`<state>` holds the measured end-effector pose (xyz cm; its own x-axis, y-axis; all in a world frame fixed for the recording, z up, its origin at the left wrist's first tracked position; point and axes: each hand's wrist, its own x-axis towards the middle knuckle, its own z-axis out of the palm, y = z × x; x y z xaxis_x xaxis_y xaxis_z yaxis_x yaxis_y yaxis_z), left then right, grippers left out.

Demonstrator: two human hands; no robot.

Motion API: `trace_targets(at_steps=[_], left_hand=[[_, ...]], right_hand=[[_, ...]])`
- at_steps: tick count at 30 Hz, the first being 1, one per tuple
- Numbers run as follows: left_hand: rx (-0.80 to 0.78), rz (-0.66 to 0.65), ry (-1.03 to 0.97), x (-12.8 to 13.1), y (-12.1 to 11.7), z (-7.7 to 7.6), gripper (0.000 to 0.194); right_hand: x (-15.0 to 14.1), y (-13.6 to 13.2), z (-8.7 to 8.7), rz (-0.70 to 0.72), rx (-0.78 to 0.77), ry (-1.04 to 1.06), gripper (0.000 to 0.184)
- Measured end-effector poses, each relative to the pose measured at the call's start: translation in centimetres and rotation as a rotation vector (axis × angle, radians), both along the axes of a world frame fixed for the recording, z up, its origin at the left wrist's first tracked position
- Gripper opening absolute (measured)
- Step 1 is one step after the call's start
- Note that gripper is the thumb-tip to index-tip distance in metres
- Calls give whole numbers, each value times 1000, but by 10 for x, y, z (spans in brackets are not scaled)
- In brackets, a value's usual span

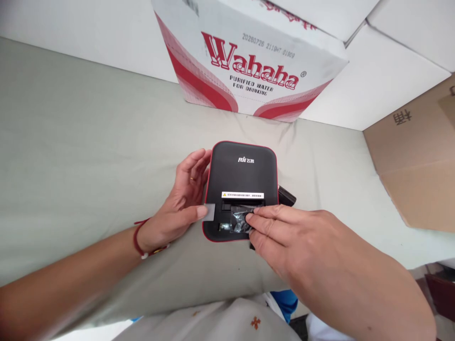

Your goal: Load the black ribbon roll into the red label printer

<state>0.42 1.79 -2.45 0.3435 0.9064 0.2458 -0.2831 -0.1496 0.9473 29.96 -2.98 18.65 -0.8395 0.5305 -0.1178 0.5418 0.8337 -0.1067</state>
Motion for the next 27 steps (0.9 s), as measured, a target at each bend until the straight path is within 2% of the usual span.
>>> trace_targets(at_steps=[9,13,17,19,23,25,27], left_hand=[[-86,-89,-105,1,5,4,114],[-85,-107,-124,4,6,5,113],[-52,-99,-124,6,6,2,112],[-48,-74,-87,5,5,1,108],[-65,-48,-31,3,2,1,101],[-59,-51,-40,3,0,2,97],[-51,-52,-51,4,0,5,95]], right_hand=[[-1,4,-1,28,4,-12,55],[-7,3,5,30,26,-8,52],[-25,17,9,-88,24,85,44],[-35,32,-1,-207,58,158,40],[-46,67,-37,-360,119,213,33],[-45,78,-49,-384,37,180,33],[-41,83,-51,-393,-83,164,35]])
